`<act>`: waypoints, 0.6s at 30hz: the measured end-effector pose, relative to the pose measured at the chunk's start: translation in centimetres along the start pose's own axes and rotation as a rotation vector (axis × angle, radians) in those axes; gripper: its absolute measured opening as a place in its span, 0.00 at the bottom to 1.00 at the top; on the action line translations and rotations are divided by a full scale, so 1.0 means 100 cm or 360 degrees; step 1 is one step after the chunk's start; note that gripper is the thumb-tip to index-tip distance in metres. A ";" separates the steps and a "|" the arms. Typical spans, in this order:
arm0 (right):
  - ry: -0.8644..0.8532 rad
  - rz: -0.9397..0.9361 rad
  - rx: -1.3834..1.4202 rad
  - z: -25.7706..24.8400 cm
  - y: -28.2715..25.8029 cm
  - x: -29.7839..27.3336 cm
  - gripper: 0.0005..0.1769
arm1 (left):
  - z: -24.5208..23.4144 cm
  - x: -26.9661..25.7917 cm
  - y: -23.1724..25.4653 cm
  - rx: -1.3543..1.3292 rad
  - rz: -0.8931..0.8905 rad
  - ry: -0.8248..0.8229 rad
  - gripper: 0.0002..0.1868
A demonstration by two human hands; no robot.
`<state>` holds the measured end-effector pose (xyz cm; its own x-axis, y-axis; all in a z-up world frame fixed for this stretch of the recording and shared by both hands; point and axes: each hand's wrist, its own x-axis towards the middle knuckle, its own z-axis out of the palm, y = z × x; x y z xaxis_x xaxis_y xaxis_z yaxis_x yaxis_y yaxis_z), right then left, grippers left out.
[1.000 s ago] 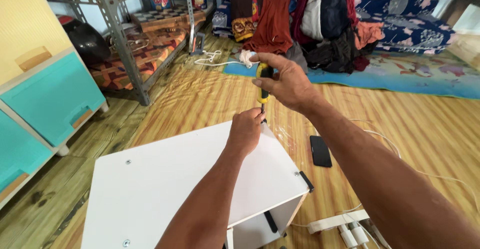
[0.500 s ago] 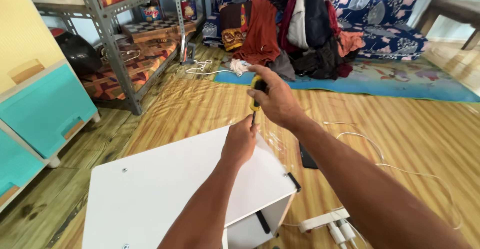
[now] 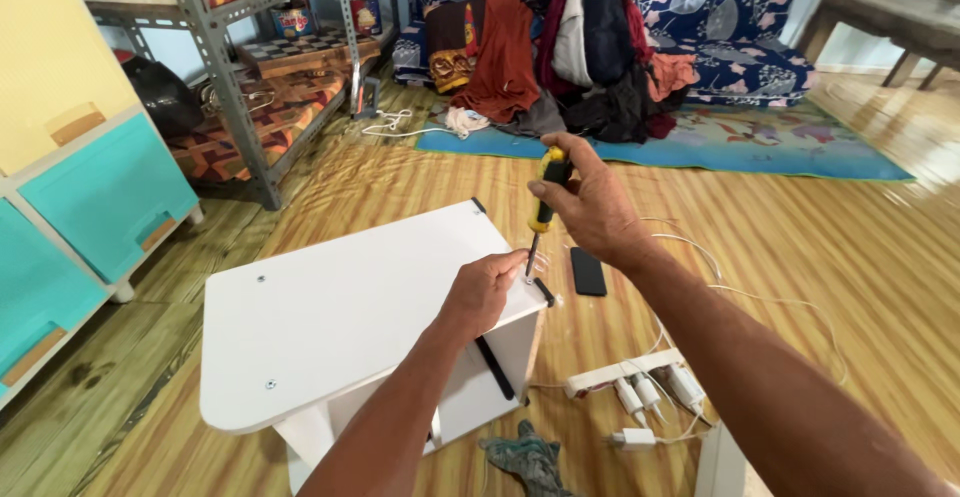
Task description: The person assembles a white two-tier shelf unit on the floor. They use a screwdriver to tighten screws into the top panel and then insert black support rods into the side holes.
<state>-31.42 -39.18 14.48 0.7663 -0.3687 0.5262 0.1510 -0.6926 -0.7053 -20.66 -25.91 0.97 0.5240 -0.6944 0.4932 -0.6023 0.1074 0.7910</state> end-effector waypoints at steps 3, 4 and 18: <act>-0.0003 0.0041 0.0013 -0.002 0.001 -0.011 0.30 | 0.004 -0.004 -0.001 0.0156 -0.0166 -0.0121 0.15; -0.0009 0.0074 0.0014 -0.002 0.004 -0.013 0.30 | 0.005 -0.004 -0.002 0.0193 -0.0219 -0.0151 0.15; -0.0071 0.0070 0.0109 -0.003 0.016 -0.008 0.28 | 0.007 0.003 0.003 0.0125 -0.0444 -0.0167 0.18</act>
<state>-31.92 -40.21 13.06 0.7998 -0.3689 0.4735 0.1578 -0.6319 -0.7588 -21.09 -26.63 1.12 0.6130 -0.7596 0.2174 -0.4907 -0.1503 0.8583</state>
